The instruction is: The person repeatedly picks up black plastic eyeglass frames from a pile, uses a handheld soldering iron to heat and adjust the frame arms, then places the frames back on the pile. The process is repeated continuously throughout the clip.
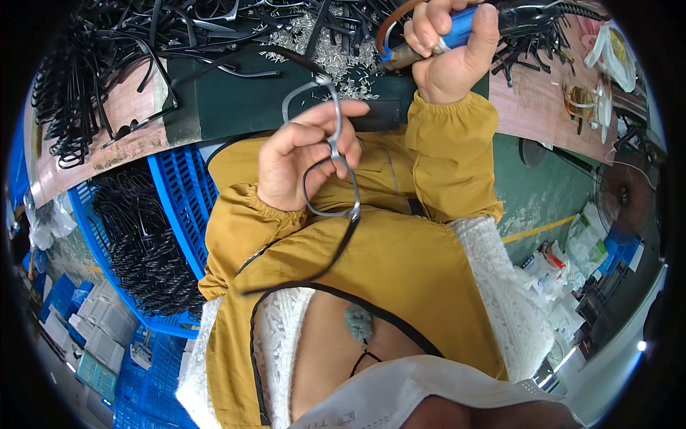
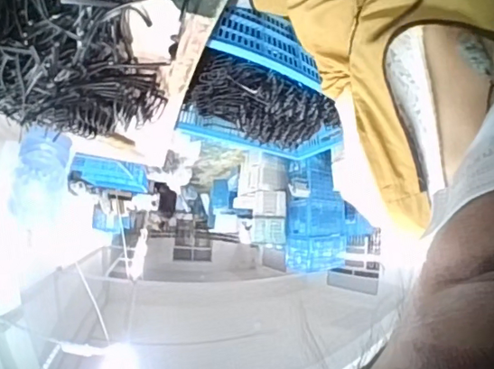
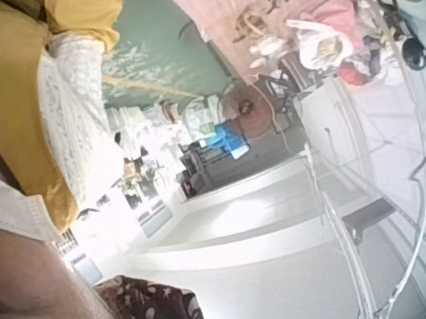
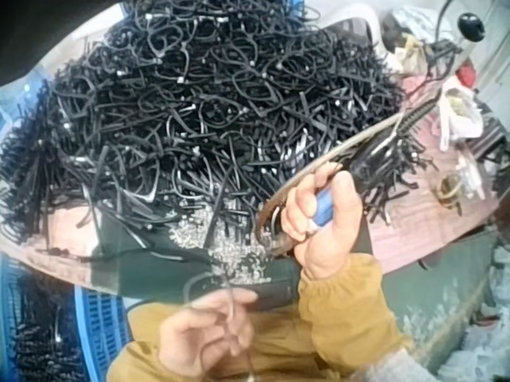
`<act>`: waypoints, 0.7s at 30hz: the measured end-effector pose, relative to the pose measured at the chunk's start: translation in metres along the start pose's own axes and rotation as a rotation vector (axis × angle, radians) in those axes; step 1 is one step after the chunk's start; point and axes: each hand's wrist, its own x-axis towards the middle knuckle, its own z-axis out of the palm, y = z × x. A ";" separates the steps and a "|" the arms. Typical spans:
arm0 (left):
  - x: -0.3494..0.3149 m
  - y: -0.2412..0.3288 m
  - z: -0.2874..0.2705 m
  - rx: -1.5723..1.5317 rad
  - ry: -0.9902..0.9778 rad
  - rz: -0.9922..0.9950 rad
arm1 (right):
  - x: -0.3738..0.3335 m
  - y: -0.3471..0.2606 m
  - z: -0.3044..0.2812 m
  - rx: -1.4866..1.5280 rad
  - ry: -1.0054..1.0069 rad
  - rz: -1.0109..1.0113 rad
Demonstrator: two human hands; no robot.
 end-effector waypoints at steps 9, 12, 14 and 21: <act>-0.002 -0.039 0.003 1.224 0.101 0.765 | -0.029 -0.014 0.010 -0.165 -0.045 0.170; -0.011 -0.050 -0.005 1.250 0.081 0.769 | -0.042 -0.014 0.010 -0.183 -0.133 0.227; -0.013 -0.054 -0.011 1.250 0.104 0.759 | -0.044 -0.014 0.011 -0.206 -0.141 0.246; -0.003 -0.059 -0.016 1.199 0.043 0.940 | -0.054 -0.012 0.029 -0.224 -0.049 0.238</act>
